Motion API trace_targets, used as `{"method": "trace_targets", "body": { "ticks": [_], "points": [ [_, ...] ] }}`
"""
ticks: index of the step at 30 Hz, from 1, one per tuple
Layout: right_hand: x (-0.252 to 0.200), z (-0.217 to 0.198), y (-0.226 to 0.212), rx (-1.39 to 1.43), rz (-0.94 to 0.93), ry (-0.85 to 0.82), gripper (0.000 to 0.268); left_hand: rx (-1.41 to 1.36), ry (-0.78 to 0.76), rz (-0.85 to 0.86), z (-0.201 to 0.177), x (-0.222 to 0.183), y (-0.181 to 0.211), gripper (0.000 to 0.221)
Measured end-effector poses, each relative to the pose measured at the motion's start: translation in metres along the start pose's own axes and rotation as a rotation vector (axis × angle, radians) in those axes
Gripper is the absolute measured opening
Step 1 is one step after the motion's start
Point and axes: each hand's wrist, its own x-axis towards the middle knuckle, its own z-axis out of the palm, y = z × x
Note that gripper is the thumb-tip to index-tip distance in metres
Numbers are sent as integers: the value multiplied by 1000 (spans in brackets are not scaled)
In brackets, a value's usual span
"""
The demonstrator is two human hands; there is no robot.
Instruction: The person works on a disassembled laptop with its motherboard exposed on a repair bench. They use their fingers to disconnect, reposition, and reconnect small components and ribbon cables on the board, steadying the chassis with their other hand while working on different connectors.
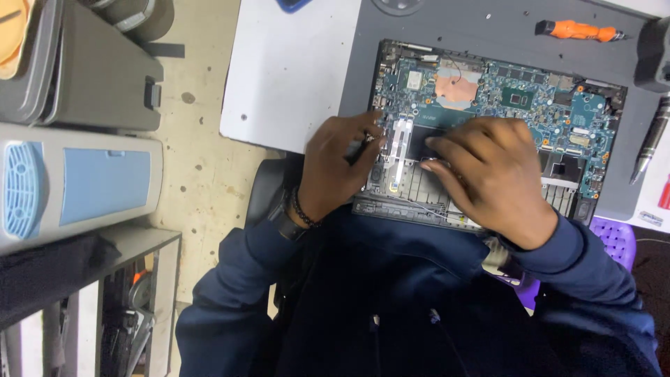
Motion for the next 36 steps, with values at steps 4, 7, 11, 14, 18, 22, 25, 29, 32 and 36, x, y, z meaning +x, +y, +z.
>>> {"method": "trace_targets", "body": {
  "ticks": [4,7,11,14,18,22,25,29,32,36],
  "points": [
    [19,15,-1,72,52,-69,29,-32,5,-39,-1,0,5,27],
    [29,25,-6,262,78,-46,24,-62,-14,2,-2,-2,3,27],
    [36,39,-9,618,185,74,21,-168,26,104,-2,1,-1,29],
    [32,45,-5,861,280,98,16,-258,63,115,2,0,-5,29],
    [23,46,1,856,329,109,11,-267,25,171,7,-3,-11,36],
    [31,56,3,845,366,154,10,-250,-15,180,5,-1,-11,36],
    [33,62,4,836,337,180,11,-189,23,262,8,0,-16,18],
    [38,48,-1,855,316,231,8,-109,19,292,9,1,-9,17],
    [32,52,3,879,356,255,11,-88,-3,267,13,0,-9,16],
    [25,61,8,960,460,225,16,-55,-11,210,10,6,-1,12]
  ]
}}
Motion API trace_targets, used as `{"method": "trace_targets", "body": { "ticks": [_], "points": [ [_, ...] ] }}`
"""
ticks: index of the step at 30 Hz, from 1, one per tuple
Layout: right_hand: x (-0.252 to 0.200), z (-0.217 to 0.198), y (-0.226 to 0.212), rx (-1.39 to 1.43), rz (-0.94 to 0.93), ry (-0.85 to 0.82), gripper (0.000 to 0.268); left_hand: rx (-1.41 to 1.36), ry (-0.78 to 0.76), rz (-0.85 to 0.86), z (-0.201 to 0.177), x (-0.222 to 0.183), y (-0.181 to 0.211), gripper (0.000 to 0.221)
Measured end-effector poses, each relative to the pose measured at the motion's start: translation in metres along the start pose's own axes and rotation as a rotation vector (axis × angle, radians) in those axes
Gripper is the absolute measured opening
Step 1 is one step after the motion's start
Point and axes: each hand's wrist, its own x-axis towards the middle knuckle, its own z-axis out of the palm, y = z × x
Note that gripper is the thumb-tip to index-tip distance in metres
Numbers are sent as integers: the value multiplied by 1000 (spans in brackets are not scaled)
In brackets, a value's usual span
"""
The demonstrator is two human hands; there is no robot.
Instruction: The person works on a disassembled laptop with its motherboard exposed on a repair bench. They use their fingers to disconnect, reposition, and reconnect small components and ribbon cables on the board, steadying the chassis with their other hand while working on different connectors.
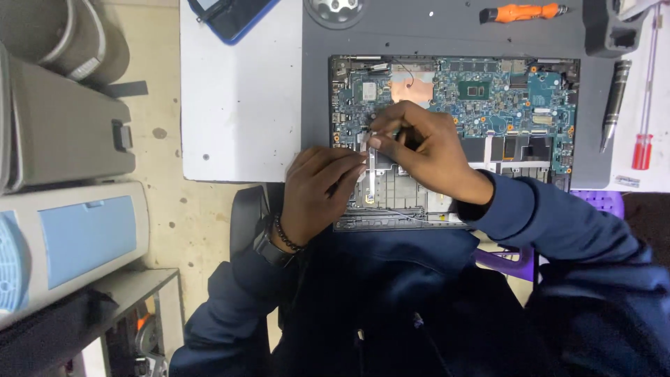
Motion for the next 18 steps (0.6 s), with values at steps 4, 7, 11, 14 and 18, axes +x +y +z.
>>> {"method": "trace_targets", "body": {
  "ticks": [4,7,11,14,18],
  "points": [
    [-6,-9,10,-8,26,5,13,24,-9,13,1,8,7,10],
    [-5,-15,6,-43,-4,-8,13,101,-33,-19,3,11,9,8],
    [-1,-21,5,-39,-47,-6,12,160,-73,23,2,17,11,8],
    [2,-19,0,-48,-85,-14,11,186,-109,29,1,17,9,8],
    [-1,-16,4,-115,-90,-24,12,198,-142,25,0,12,6,11]
  ]
}}
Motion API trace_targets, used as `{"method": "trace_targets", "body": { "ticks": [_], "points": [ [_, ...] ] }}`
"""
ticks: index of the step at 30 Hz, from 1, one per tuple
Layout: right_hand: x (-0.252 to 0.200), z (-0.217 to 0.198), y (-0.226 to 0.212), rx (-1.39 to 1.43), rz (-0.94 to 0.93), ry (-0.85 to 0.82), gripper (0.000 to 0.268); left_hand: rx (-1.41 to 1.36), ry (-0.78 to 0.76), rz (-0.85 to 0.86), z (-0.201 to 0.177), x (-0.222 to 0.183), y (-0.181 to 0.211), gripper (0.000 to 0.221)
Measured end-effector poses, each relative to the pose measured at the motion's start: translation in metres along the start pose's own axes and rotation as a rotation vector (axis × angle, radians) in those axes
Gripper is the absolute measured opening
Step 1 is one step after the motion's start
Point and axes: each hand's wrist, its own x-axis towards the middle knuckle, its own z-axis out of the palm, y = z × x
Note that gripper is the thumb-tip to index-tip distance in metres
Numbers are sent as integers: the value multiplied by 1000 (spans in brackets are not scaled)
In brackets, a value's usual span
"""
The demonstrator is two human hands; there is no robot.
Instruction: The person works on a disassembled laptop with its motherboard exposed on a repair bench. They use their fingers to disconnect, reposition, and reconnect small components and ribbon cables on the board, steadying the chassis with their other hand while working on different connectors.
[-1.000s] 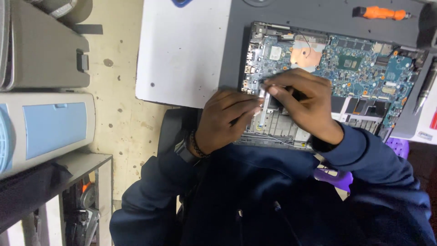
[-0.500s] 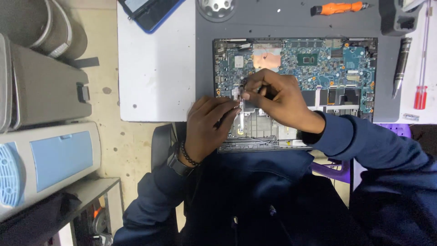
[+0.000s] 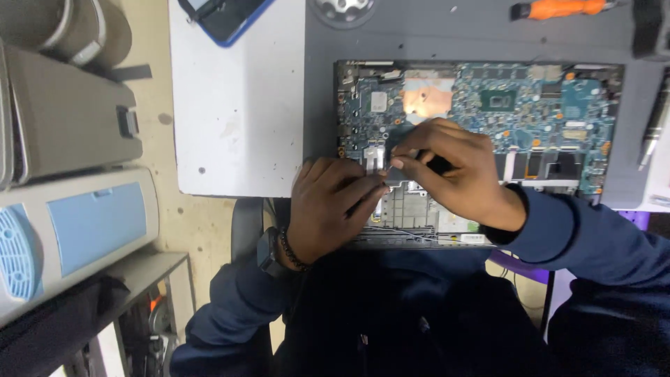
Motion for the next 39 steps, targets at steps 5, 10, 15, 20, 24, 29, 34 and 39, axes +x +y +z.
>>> {"method": "trace_targets", "body": {
  "ticks": [5,10,15,20,24,29,34,39],
  "points": [
    [6,-2,-10,-47,-39,-60,9,-24,-15,-5,2,-4,-5,13],
    [10,-13,-13,-181,-34,-210,13,-11,-128,-22,-9,-1,-3,10],
    [12,-11,-13,-244,-89,-197,11,-5,-159,-33,-9,-5,-7,21],
    [1,-12,-2,-115,5,-97,6,38,-169,13,-12,-5,-8,20],
    [-12,-21,23,366,380,203,7,-19,-101,29,-6,-16,-11,29],
    [-13,-25,28,431,435,212,5,-75,-60,-23,-8,-10,-6,22],
    [-9,-22,18,367,396,156,9,-85,-35,-66,-11,0,-2,13],
    [3,-24,-3,110,341,-74,7,-69,-25,-87,-11,-4,-2,19]
  ]
}}
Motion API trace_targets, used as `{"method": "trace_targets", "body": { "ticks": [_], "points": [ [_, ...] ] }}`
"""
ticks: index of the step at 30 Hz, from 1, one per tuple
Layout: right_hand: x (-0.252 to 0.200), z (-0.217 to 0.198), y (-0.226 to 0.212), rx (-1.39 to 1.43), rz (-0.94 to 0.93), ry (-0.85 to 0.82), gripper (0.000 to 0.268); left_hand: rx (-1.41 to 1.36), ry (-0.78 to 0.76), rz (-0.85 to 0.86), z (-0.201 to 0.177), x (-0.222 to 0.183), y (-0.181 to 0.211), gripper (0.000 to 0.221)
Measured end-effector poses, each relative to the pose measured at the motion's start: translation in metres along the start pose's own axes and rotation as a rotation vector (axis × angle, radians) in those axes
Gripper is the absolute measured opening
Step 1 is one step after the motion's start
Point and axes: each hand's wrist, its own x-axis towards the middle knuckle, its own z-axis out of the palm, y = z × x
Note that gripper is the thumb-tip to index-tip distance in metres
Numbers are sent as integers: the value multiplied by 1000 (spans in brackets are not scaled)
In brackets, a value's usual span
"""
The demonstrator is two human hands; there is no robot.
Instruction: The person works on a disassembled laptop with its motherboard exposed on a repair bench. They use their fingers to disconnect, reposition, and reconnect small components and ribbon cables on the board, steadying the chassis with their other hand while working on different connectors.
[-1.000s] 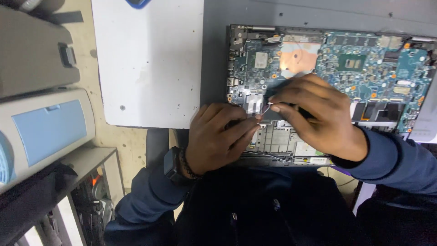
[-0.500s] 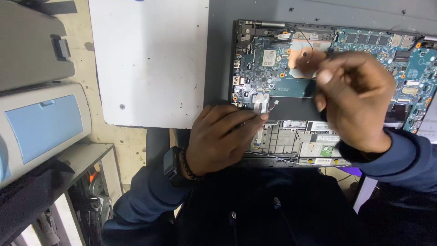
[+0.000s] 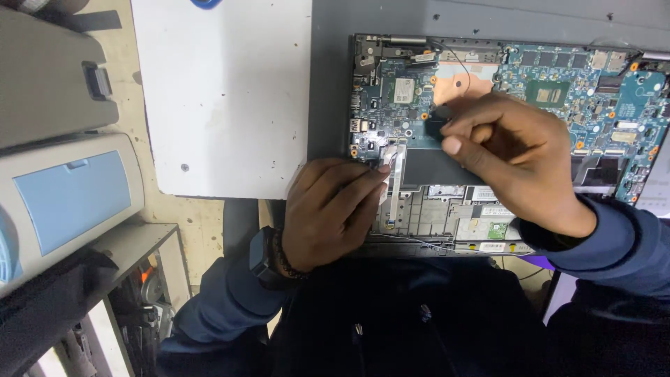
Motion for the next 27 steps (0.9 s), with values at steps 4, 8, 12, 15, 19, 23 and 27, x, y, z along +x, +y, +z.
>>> {"method": "trace_targets", "body": {
  "ticks": [4,8,12,15,19,23,27],
  "points": [
    [1,0,-3,-105,37,-56,7,-34,16,3,-4,4,1,11],
    [3,6,0,-181,-99,-68,9,-28,63,-6,-2,-5,-2,23],
    [7,18,1,-301,-365,-71,12,-78,39,-109,2,-18,-3,52],
    [10,23,-8,-360,-466,-83,13,-48,22,-70,-3,-8,-1,32],
    [10,23,-5,-378,-567,-93,14,-10,26,-62,-4,-5,1,25],
    [12,23,-5,-376,-621,-136,16,-2,46,-37,-5,-1,1,18],
    [12,24,-6,-371,-651,-140,18,10,79,6,-3,-1,-1,16]
  ]
}}
